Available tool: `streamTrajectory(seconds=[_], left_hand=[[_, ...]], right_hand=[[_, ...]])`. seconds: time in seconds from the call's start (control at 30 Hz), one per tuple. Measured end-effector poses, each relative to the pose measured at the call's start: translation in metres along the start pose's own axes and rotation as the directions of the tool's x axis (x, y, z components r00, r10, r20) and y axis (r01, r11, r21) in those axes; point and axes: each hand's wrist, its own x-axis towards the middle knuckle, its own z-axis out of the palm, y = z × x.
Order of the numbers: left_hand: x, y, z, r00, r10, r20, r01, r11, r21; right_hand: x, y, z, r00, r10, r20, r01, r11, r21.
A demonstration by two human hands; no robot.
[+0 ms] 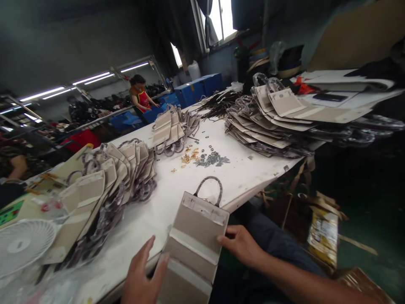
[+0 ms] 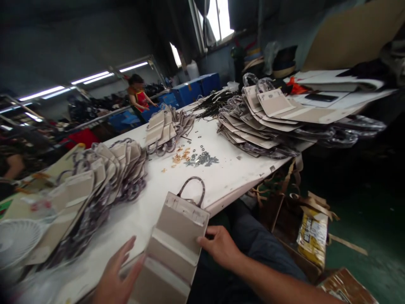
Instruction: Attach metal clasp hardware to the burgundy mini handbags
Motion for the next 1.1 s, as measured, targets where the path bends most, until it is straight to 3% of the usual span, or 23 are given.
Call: streamTrajectory(seconds=[0.07,0.1,0.17,0.23,0.27,0.33,0.4,0.57,0.7,0.8,0.87,0.97,1.1], left_hand=[[0.037,0.037,0.017,0.972,-0.010,0.235,0.045,0.989,-0.144],[0.052,0.055,0.023,0.919,0.029,0.392,0.062,0.974,-0.218],[0.070,0.083,0.029,0.752,0.117,0.649,0.116,0.945,-0.305],[0.078,0.096,0.029,0.590,0.175,0.788,0.155,0.934,-0.323],[0.079,0.099,0.028,0.532,0.189,0.825,0.165,0.933,-0.320],[0.076,0.099,0.024,0.470,0.205,0.859,0.163,0.936,-0.312],[0.070,0.096,0.020,0.478,0.199,0.856,0.160,0.938,-0.307],[0.049,0.097,0.018,0.577,0.130,0.806,0.214,0.929,-0.303],[0.041,0.097,0.027,0.605,0.145,0.783,0.221,0.914,-0.340],[0.038,0.095,0.033,0.642,0.151,0.752,0.231,0.897,-0.377],[0.036,0.095,0.036,0.668,0.145,0.730,0.250,0.880,-0.403],[0.031,0.097,0.036,0.688,0.142,0.712,0.270,0.860,-0.432],[0.019,0.108,0.030,0.720,0.147,0.678,0.214,0.883,-0.418]], right_hand=[[-0.014,-0.004,-0.007,0.992,-0.113,0.054,0.113,0.994,-0.002],[-0.020,-0.005,-0.011,0.983,-0.165,0.084,0.167,0.986,-0.028],[-0.031,-0.006,-0.020,0.966,-0.226,0.124,0.242,0.961,-0.137],[-0.038,-0.006,-0.028,0.963,-0.237,0.127,0.263,0.930,-0.258],[-0.040,-0.005,-0.031,0.964,-0.237,0.121,0.262,0.919,-0.294],[-0.043,-0.004,-0.037,0.964,-0.234,0.124,0.262,0.914,-0.310],[-0.045,-0.002,-0.042,0.963,-0.229,0.144,0.262,0.922,-0.284],[-0.051,-0.008,-0.054,0.955,-0.230,0.186,0.278,0.911,-0.304],[-0.061,-0.031,-0.064,0.895,-0.441,0.072,0.419,0.773,-0.477],[-0.067,-0.062,-0.072,0.842,-0.517,0.152,0.502,0.650,-0.570],[-0.068,-0.084,-0.075,0.840,-0.464,0.280,0.536,0.634,-0.558],[-0.068,-0.104,-0.073,0.840,-0.363,0.403,0.531,0.704,-0.471],[-0.071,-0.099,-0.068,0.931,-0.186,0.315,0.339,0.761,-0.553]])
